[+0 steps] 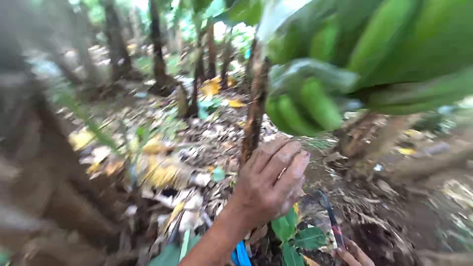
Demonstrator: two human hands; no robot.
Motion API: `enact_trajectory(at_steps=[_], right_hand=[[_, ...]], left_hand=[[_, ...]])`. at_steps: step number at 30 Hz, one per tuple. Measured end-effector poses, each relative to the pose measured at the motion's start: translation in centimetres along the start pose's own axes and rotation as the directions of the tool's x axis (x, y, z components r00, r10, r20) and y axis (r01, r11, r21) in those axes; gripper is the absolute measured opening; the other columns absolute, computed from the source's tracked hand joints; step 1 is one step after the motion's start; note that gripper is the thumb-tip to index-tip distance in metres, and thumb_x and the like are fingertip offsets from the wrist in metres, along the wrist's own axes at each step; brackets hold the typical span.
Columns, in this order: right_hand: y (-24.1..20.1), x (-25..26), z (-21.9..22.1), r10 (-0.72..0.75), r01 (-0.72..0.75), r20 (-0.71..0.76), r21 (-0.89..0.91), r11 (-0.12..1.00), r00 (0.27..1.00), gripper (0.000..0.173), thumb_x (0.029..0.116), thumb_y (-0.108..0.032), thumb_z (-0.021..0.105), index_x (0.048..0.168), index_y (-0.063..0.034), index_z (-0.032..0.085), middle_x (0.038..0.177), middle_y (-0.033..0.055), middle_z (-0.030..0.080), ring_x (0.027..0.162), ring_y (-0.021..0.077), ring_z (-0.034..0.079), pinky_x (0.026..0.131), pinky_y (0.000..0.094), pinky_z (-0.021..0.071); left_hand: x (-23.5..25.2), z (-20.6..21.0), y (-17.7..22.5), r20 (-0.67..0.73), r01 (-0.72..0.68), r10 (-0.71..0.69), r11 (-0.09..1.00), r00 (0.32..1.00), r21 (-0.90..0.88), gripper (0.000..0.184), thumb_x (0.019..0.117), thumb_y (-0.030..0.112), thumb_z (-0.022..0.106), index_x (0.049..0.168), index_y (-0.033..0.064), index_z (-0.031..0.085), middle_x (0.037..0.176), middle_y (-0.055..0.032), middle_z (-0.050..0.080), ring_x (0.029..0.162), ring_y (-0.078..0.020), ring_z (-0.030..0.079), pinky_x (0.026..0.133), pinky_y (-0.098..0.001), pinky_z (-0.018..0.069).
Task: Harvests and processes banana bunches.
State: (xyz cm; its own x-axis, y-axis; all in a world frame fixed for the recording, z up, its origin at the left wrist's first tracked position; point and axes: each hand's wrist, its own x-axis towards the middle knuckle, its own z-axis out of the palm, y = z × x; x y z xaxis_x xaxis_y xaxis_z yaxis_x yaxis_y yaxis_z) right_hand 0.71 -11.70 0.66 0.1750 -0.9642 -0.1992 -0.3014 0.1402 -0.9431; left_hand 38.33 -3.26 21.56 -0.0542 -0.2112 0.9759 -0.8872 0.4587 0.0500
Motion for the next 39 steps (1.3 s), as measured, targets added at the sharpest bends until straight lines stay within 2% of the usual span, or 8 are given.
enact_trajectory(at_steps=[3, 7, 11, 15, 20, 26, 35, 39], right_hand=[[-1.8, -1.0, -1.9, -0.107, 0.103, -0.096, -0.042, 0.994, 0.99, 0.054, 0.1009, -0.011, 0.051, 0.152, 0.0012, 0.04, 0.097, 0.0144, 0.071, 0.064, 0.0199, 0.067, 0.058, 0.0391, 0.059], [-3.6, -1.4, -4.1, -0.268, 0.241, -0.22, -0.143, 0.96, 0.938, 0.058, 0.1002, -0.011, 0.054, 0.156, -0.0056, 0.041, 0.104, 0.0148, 0.072, 0.071, 0.0206, 0.068, 0.065, 0.0413, 0.0605], [-6.5, 0.8, -6.1, -0.5, 0.401, -0.299, -0.335, 0.852, 0.813, 0.06, 0.098, -0.025, 0.057, 0.157, -0.0172, 0.045, 0.103, 0.0105, 0.074, 0.071, 0.0171, 0.069, 0.065, 0.0417, 0.0609], [-11.5, 3.1, -7.5, -0.75, 0.543, -0.21, -0.572, 0.615, 0.627, 0.056, 0.1001, -0.031, 0.054, 0.154, -0.0157, 0.049, 0.116, 0.0089, 0.074, 0.085, 0.0128, 0.072, 0.078, 0.0386, 0.0617], [-16.9, 4.8, -7.3, -0.888, 0.67, -0.013, -0.652, 0.356, 0.459, 0.051, 0.1036, -0.027, 0.053, 0.153, -0.0145, 0.051, 0.125, 0.0094, 0.071, 0.102, 0.0158, 0.072, 0.088, 0.0389, 0.0617], [-21.4, 5.7, -3.6, -0.918, 0.768, 0.209, -0.624, 0.141, 0.338, 0.048, 0.105, -0.026, 0.049, 0.153, -0.0244, 0.051, 0.105, 0.0098, 0.072, 0.08, 0.019, 0.071, 0.066, 0.04, 0.0604], [-25.8, 5.0, 2.0, -0.908, 0.805, 0.336, -0.594, 0.002, 0.25, 0.046, 0.1052, -0.023, 0.048, 0.151, -0.0291, 0.053, 0.095, 0.0104, 0.07, 0.064, 0.022, 0.065, 0.052, 0.0407, 0.0541], [-27.8, 1.8, 1.9, -0.889, 0.738, 0.355, -0.675, -0.029, 0.289, 0.049, 0.104, -0.023, 0.048, 0.151, -0.0322, 0.052, 0.086, 0.0097, 0.066, 0.059, 0.0239, 0.062, 0.047, 0.0423, 0.0508]], left_hand=[[5.0, 2.3, 0.9, 0.052, -0.232, 0.231, 0.973, 0.972, 0.018, 0.034, 0.0956, 0.019, 0.07, 0.128, 0.0082, 0.07, 0.137, -0.0138, 0.065, 0.137, -0.0331, 0.055, 0.114, -0.0478, 0.0479], [9.6, 7.5, 0.9, 0.337, -0.43, 0.362, 0.89, 0.869, 0.153, 0.039, 0.1015, 0.027, 0.06, 0.138, 0.0156, 0.064, 0.154, -0.009, 0.053, 0.146, -0.0324, 0.043, 0.121, -0.0509, 0.0353], [12.9, 14.2, 0.7, 0.583, -0.522, 0.306, 0.817, 0.753, 0.245, 0.055, 0.0951, 0.014, 0.066, 0.149, 0.0151, 0.053, 0.156, -0.0123, 0.048, 0.144, -0.0353, 0.044, 0.117, -0.0569, 0.0346], [13.3, 16.8, 1.5, 0.627, -0.508, 0.109, 0.699, 0.772, 0.504, 0.05, 0.0981, -0.003, 0.055, 0.148, 0.006, 0.052, 0.15, -0.0134, 0.053, 0.132, -0.0331, 0.053, 0.106, -0.0547, 0.0425], [11.6, 14.1, -0.4, 0.513, -0.402, 0.116, 0.772, 0.851, 0.492, 0.031, 0.0909, 0.018, 0.075, 0.117, 0.0049, 0.066, 0.116, -0.0167, 0.064, 0.109, -0.038, 0.062, 0.092, -0.0576, 0.0487], [8.6, 6.6, -4.5, 0.594, -0.483, 0.051, 0.641, 0.803, 0.597, 0.042, 0.0986, -0.003, 0.056, 0.14, 0.0019, 0.055, 0.148, -0.0206, 0.053, 0.138, -0.039, 0.05, 0.112, -0.0618, 0.0376], [9.6, -2.7, -6.7, 0.641, -0.586, 0.158, 0.608, 0.751, 0.536, 0.038, 0.0982, 0.026, 0.067, 0.123, -0.0007, 0.057, 0.126, -0.0239, 0.062, 0.114, -0.0428, 0.062, 0.094, -0.0572, 0.0489], [10.1, -3.4, -5.3, 0.629, -0.6, 0.202, 0.608, 0.75, 0.52, 0.047, 0.0945, 0.037, 0.071, 0.119, -0.0006, 0.058, 0.119, -0.023, 0.064, 0.108, -0.042, 0.063, 0.088, -0.0551, 0.0499]])
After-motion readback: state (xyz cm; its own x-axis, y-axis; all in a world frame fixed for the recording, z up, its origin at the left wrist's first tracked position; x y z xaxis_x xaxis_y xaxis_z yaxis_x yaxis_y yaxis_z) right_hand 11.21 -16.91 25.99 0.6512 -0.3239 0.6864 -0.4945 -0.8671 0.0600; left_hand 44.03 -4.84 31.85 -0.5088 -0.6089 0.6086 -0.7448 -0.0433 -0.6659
